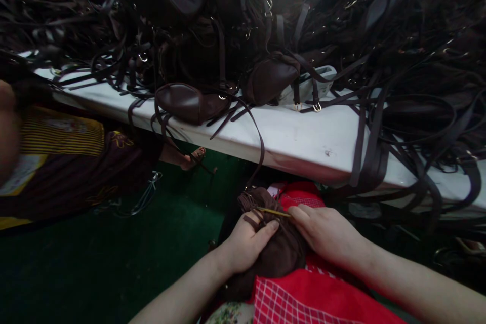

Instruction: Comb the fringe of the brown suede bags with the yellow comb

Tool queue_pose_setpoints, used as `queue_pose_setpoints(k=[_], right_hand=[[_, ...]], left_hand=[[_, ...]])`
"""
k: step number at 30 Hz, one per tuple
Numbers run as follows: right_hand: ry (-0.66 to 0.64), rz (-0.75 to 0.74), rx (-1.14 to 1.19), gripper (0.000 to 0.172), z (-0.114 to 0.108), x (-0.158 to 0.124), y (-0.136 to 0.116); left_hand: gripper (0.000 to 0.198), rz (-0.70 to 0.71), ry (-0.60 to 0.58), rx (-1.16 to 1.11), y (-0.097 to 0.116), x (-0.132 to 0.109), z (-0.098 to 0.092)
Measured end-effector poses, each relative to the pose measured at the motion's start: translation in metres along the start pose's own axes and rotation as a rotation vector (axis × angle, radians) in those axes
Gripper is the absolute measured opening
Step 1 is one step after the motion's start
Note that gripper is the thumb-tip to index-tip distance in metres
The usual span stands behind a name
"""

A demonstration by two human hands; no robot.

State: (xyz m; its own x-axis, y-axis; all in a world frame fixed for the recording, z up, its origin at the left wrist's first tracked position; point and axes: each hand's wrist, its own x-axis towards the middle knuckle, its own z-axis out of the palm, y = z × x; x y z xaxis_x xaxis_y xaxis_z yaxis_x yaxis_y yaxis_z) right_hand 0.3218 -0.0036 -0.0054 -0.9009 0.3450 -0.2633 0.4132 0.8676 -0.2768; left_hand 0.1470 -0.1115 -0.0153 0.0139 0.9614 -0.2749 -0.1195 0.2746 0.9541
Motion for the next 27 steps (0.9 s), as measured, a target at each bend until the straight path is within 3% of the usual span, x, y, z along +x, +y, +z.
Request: queue_pose_setpoints(k=[3, 6, 9, 11, 13, 17, 20, 24, 27], right_hand=[[-0.006, 0.086, -0.058, 0.012, 0.008, 0.007, 0.018], [0.016, 0.294, -0.067, 0.019, 0.011, 0.01, 0.046], [0.133, 0.392, 0.15, 0.026, 0.002, 0.001, 0.059], [0.193, 0.325, 0.363, 0.028, -0.006, -0.009, 0.049], [0.164, 0.214, 0.492, 0.027, -0.01, -0.018, 0.03], [0.02, 0.08, 0.399, 0.018, 0.001, -0.021, -0.004], [-0.018, 0.1, 0.197, 0.016, 0.016, -0.015, -0.005], [-0.078, 0.107, 0.006, 0.015, 0.029, -0.01, 0.018], [-0.072, 0.232, -0.071, 0.017, 0.029, -0.005, 0.038]], left_hand=[[0.031, 0.006, 0.007, 0.007, 0.001, -0.002, 0.0], [0.03, -0.016, 0.057, 0.017, -0.003, -0.004, -0.003], [0.032, -0.088, 0.155, -0.078, -0.011, -0.004, -0.01], [0.038, -0.153, 0.277, -0.209, -0.016, -0.003, -0.015], [0.044, -0.218, 0.411, -0.341, -0.02, -0.004, -0.019], [0.047, -0.192, 0.577, -0.388, -0.025, -0.012, -0.022], [0.047, -0.118, 0.524, -0.243, -0.027, -0.02, -0.024], [0.053, -0.048, 0.392, -0.116, -0.028, -0.026, -0.027], [0.054, -0.045, 0.424, -0.125, -0.027, -0.026, -0.026]])
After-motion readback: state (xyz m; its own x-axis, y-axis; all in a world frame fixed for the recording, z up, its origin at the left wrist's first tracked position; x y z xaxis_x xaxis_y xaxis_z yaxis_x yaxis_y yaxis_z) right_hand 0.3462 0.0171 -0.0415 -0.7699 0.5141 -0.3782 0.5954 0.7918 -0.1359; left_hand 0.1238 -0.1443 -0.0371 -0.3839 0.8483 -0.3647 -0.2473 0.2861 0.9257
